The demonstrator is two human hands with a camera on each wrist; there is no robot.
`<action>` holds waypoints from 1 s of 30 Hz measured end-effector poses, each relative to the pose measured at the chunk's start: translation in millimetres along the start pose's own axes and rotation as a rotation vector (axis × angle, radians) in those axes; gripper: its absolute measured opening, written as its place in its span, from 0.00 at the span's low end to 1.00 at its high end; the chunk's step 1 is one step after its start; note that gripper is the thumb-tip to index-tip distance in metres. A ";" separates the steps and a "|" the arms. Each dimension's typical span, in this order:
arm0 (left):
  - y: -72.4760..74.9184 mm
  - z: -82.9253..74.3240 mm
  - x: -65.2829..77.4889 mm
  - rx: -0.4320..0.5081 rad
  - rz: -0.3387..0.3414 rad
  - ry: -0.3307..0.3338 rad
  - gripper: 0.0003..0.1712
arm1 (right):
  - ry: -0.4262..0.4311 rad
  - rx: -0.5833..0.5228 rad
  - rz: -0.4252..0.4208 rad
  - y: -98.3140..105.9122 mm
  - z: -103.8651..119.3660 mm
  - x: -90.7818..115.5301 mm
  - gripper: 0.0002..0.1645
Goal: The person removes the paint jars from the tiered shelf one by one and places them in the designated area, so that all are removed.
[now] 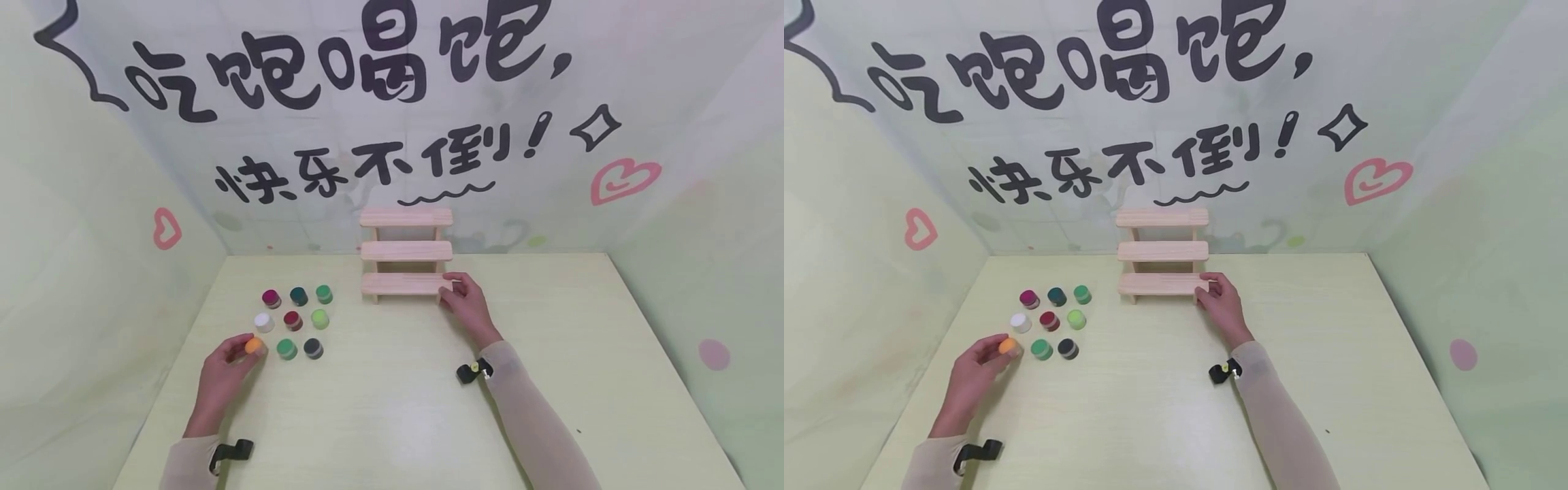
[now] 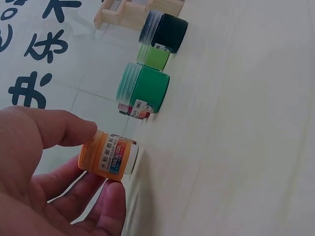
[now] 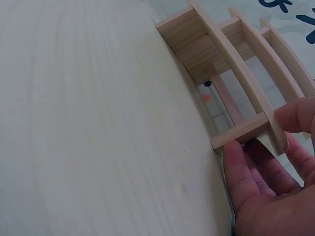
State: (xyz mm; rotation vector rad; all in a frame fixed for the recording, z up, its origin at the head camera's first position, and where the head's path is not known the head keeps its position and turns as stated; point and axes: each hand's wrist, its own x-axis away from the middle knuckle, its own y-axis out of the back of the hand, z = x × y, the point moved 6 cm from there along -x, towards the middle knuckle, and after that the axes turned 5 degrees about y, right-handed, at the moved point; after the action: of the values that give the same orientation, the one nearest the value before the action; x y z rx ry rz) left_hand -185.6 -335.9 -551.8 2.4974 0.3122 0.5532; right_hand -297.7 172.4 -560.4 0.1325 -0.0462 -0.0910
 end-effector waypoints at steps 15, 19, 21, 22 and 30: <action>-5.6 9.2 -4.0 -0.027 -0.004 -0.026 0.37 | -0.012 -0.031 0.011 -0.7 -3.2 -0.5 0.23; -5.5 9.2 -3.4 -0.041 -0.005 -0.019 0.36 | -0.008 -0.022 0.024 -0.6 -2.4 0.9 0.24; -6.0 7.3 -3.4 -0.048 -0.008 -0.019 0.36 | -0.008 -0.015 0.033 1.0 -2.7 1.6 0.24; -6.5 5.4 -3.4 -0.051 -0.011 -0.020 0.36 | -0.008 -0.013 0.039 2.5 -2.5 1.7 0.24; -8.6 -23.9 2.4 -0.056 -0.077 -0.080 0.32 | 0.031 0.177 0.077 18.0 10.8 7.3 0.25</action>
State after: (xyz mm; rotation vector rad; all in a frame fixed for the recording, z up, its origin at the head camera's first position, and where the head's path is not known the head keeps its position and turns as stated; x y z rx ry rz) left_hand -195.1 -316.8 -537.8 2.4350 0.3556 0.4236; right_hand -289.4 188.1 -547.0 0.3085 -0.0285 -0.0076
